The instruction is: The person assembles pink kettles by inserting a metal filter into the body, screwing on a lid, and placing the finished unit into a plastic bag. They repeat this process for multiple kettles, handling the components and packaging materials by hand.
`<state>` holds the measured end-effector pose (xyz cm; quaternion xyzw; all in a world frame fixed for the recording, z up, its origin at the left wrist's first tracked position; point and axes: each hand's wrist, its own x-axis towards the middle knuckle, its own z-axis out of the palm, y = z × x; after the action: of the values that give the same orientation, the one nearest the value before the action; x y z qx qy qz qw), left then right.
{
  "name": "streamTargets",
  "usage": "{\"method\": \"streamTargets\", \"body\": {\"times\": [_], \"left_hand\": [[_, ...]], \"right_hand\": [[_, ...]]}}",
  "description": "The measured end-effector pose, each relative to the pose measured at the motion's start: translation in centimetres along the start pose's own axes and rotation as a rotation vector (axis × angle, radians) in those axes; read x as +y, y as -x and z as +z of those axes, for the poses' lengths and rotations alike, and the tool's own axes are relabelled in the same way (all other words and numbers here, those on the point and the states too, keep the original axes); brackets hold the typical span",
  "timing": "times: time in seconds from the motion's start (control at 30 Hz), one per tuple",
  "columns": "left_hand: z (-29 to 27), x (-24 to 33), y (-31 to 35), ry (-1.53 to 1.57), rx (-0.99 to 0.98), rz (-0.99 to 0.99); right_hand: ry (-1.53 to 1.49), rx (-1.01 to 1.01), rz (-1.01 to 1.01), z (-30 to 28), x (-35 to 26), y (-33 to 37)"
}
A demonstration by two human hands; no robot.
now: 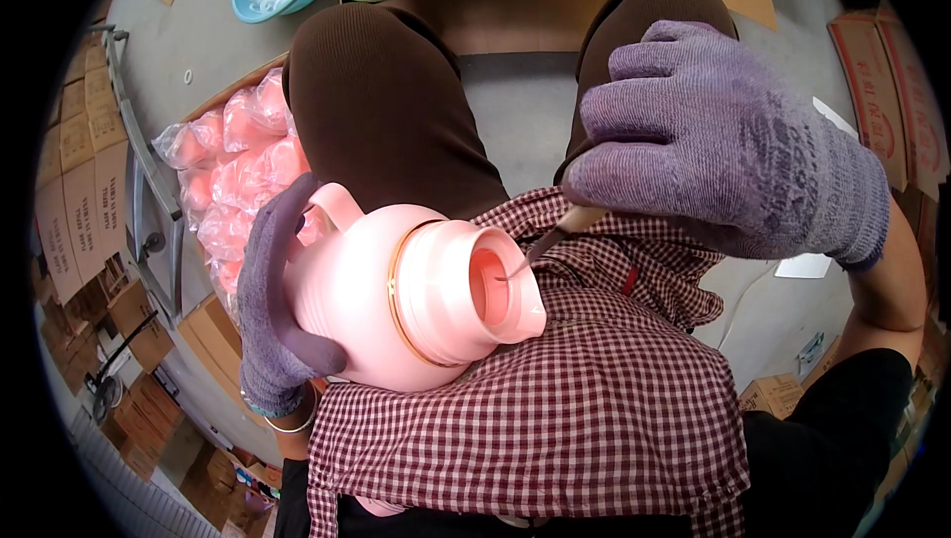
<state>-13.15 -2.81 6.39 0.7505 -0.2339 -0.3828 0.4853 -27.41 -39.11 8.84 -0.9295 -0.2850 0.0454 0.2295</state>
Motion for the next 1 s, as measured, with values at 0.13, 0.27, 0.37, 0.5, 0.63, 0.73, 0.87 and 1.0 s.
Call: {"method": "streamTargets", "body": {"times": [0.13,0.27,0.37,0.5,0.63,0.73,0.87,1.0], "left_hand": [[0.4,0.2,0.0,-0.085,0.050,-0.020],[0.2,0.9,-0.6,-0.247,0.009,0.013],[0.0,1.1,-0.7,-0.242,-0.011,0.071],[-0.3,1.2,-0.6,-0.322,-0.021,0.072],[0.3,1.4,-0.3,-0.374,0.073,-0.004],[0.4,0.7,-0.6,-0.170,0.075,-0.017],[0.7,0.6,-0.3,-0.077,0.100,-0.023],[-0.1,0.6,-0.5,-0.171,0.066,-0.002]], "right_hand": [[-0.397,0.252,0.096,3.0,2.8,1.9],[-0.814,0.373,0.437,5.4,-1.0,-0.3],[-0.783,0.393,0.489,8.1,-4.9,-3.1],[-0.470,0.490,0.491,9.7,-5.2,-4.3],[-0.548,0.464,0.397,9.3,-4.5,-3.7],[-0.827,0.326,0.762,7.9,-2.8,-2.3],[-0.897,0.481,0.622,8.1,-3.1,-2.1],[-0.664,0.411,0.552,7.7,-5.5,-3.6]]}}
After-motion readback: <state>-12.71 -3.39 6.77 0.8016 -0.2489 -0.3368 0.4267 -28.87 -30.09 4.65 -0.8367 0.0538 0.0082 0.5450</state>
